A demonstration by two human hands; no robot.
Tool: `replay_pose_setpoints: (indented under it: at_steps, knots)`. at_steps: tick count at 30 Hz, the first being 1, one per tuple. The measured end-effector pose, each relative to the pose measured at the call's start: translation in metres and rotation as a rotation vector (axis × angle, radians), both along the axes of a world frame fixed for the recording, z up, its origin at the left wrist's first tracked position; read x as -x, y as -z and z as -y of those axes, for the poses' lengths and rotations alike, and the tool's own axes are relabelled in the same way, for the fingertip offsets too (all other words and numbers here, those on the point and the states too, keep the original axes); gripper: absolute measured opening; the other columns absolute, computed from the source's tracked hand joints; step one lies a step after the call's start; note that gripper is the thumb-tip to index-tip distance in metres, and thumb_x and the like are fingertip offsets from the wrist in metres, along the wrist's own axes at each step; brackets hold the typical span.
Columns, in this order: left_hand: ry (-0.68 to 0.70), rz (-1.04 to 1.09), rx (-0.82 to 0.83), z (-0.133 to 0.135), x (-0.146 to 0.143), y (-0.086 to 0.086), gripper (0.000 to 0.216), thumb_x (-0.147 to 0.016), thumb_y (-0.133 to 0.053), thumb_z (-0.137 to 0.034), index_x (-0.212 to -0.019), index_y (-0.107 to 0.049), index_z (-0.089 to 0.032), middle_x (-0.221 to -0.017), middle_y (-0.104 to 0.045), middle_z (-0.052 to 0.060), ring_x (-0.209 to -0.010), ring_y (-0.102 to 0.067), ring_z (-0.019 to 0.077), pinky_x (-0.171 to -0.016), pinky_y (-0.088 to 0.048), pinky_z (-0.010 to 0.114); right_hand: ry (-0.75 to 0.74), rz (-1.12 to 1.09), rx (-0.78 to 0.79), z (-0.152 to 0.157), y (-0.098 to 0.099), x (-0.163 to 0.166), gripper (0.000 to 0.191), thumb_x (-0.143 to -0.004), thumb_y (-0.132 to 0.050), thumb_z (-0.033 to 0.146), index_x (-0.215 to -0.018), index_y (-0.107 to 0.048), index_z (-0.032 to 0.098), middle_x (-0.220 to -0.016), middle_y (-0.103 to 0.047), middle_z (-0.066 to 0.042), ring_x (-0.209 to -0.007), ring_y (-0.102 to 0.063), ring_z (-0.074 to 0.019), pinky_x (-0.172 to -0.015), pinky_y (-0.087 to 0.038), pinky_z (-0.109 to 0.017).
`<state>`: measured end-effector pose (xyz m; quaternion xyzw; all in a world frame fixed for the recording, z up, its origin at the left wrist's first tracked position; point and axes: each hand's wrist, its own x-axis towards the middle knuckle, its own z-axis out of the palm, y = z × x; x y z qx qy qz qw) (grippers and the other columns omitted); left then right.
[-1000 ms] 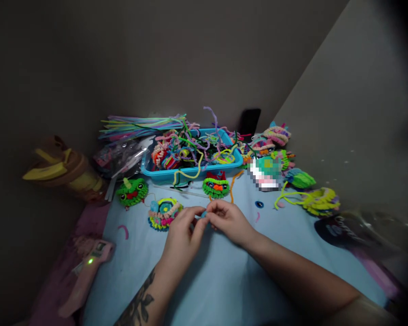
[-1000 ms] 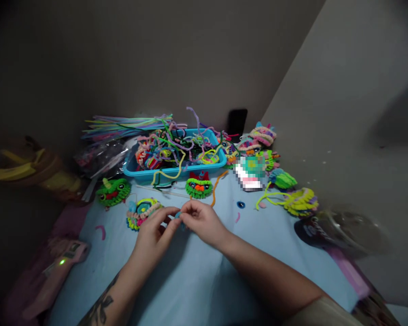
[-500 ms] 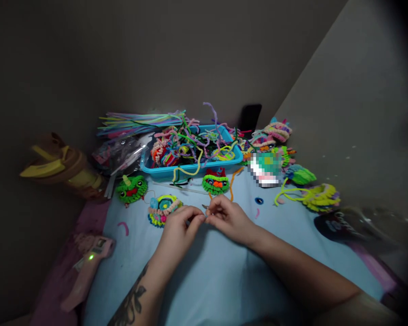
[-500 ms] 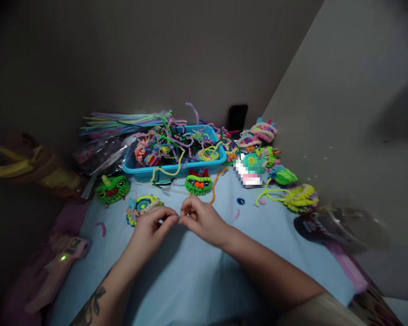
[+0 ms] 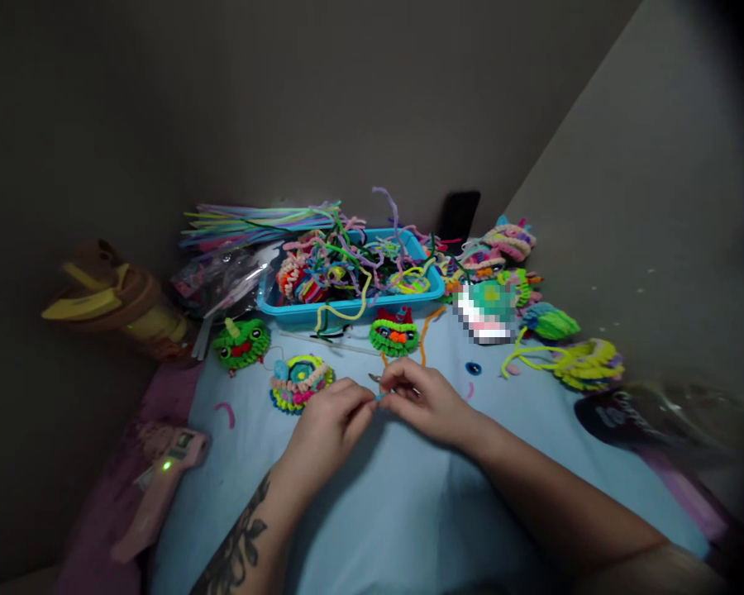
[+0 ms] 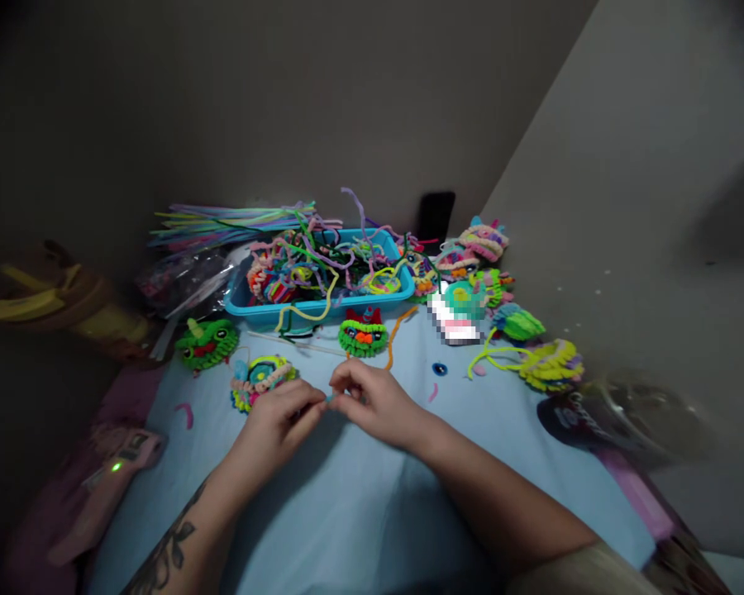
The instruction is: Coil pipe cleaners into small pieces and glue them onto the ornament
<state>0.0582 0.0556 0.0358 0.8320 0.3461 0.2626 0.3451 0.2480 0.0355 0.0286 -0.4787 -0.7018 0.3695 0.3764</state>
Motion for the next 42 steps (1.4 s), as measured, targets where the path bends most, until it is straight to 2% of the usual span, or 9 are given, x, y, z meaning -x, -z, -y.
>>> replay_pose_setpoints:
  at_steps: [5, 8, 13, 18, 22, 27, 35, 39, 42]
  knots:
    - [-0.242, 0.17, 0.052, -0.004, 0.0, -0.002, 0.017, -0.083, -0.055, -0.021, -0.068, -0.062, -0.017, -0.062, -0.056, 0.0, -0.063, -0.052, 0.0133, -0.059, -0.038, 0.024, 0.122, -0.191, 0.088, -0.001, 0.009, 0.002, 0.025, -0.078, -0.066, 0.03, -0.101, -0.06, 0.021, -0.08, -0.061, -0.001, -0.063, -0.05, -0.012, -0.056, -0.039, -0.024]
    - [-0.303, 0.218, 0.161, -0.006, -0.001, 0.0, 0.018, -0.081, -0.057, -0.025, -0.067, -0.063, -0.016, -0.06, -0.054, -0.001, -0.059, -0.05, 0.0124, -0.054, -0.036, 0.022, 0.163, -0.212, 0.069, 0.001, 0.012, 0.005, 0.025, -0.078, -0.067, 0.031, -0.101, -0.063, 0.022, -0.079, -0.062, -0.002, -0.064, -0.053, -0.0131, -0.056, -0.041, -0.025]
    - [-0.305, 0.272, 0.269, -0.005, -0.003, 0.001, 0.017, -0.079, -0.059, -0.028, -0.069, -0.065, -0.016, -0.062, -0.057, -0.001, -0.057, -0.049, 0.011, -0.052, -0.037, 0.021, 0.217, -0.256, 0.005, 0.004, 0.014, 0.01, 0.019, -0.08, -0.065, 0.031, -0.098, -0.065, 0.023, -0.084, -0.066, -0.003, -0.07, -0.058, -0.0151, -0.061, -0.046, -0.027]
    - [-0.322, 0.323, 0.335, -0.003, -0.007, -0.001, 0.018, -0.076, -0.06, -0.03, -0.067, -0.065, -0.016, -0.06, -0.057, -0.001, -0.057, -0.048, 0.011, -0.051, -0.038, 0.02, 0.147, -0.162, -0.087, 0.007, 0.013, 0.011, 0.029, -0.08, -0.066, 0.025, -0.109, -0.066, 0.027, -0.093, -0.071, -0.003, -0.072, -0.062, -0.0155, -0.064, -0.05, -0.028]
    - [-0.305, 0.322, 0.364, -0.002, -0.007, 0.0, 0.018, -0.076, -0.06, -0.032, -0.067, -0.065, -0.017, -0.06, -0.056, -0.002, -0.057, -0.048, 0.0109, -0.051, -0.038, 0.021, 0.158, -0.123, -0.132, 0.009, 0.01, 0.012, 0.029, -0.079, -0.066, 0.024, -0.108, -0.069, 0.028, -0.093, -0.073, -0.003, -0.073, -0.066, -0.016, -0.067, -0.052, -0.028]
    - [-0.297, 0.303, 0.372, -0.002, -0.006, -0.001, 0.018, -0.076, -0.059, -0.032, -0.068, -0.064, -0.017, -0.06, -0.056, -0.002, -0.057, -0.049, 0.0111, -0.052, -0.038, 0.021, 0.173, -0.142, -0.06, 0.009, 0.009, 0.012, 0.021, -0.08, -0.066, 0.027, -0.1, -0.072, 0.026, -0.091, -0.075, -0.003, -0.073, -0.067, -0.017, -0.068, -0.053, -0.03]
    - [-0.294, 0.288, 0.421, -0.002, -0.006, 0.001, 0.019, -0.076, -0.059, -0.032, -0.068, -0.064, -0.016, -0.06, -0.055, -0.001, -0.056, -0.047, 0.011, -0.052, -0.037, 0.021, 0.178, -0.306, 0.079, 0.004, 0.012, 0.012, 0.013, -0.074, -0.071, 0.026, -0.086, -0.076, 0.024, -0.083, -0.075, -0.004, -0.075, -0.068, -0.0191, -0.067, -0.053, -0.031]
    - [-0.306, 0.299, 0.459, -0.003, -0.006, 0.001, 0.019, -0.075, -0.059, -0.034, -0.067, -0.063, -0.016, -0.059, -0.053, -0.002, -0.056, -0.046, 0.0111, -0.051, -0.037, 0.021, 0.158, -0.317, 0.091, 0.002, 0.013, 0.01, 0.014, -0.073, -0.071, 0.023, -0.086, -0.076, 0.025, -0.082, -0.074, -0.003, -0.074, -0.067, -0.0181, -0.069, -0.053, -0.031]
    - [-0.354, 0.314, 0.455, -0.004, -0.005, 0.001, 0.02, -0.075, -0.059, -0.034, -0.067, -0.063, -0.016, -0.06, -0.051, -0.002, -0.056, -0.045, 0.011, -0.051, -0.035, 0.021, 0.168, -0.418, 0.169, 0.002, 0.015, 0.01, 0.021, -0.074, -0.071, 0.023, -0.094, -0.074, 0.025, -0.08, -0.073, -0.003, -0.071, -0.066, -0.0161, -0.066, -0.052, -0.029]
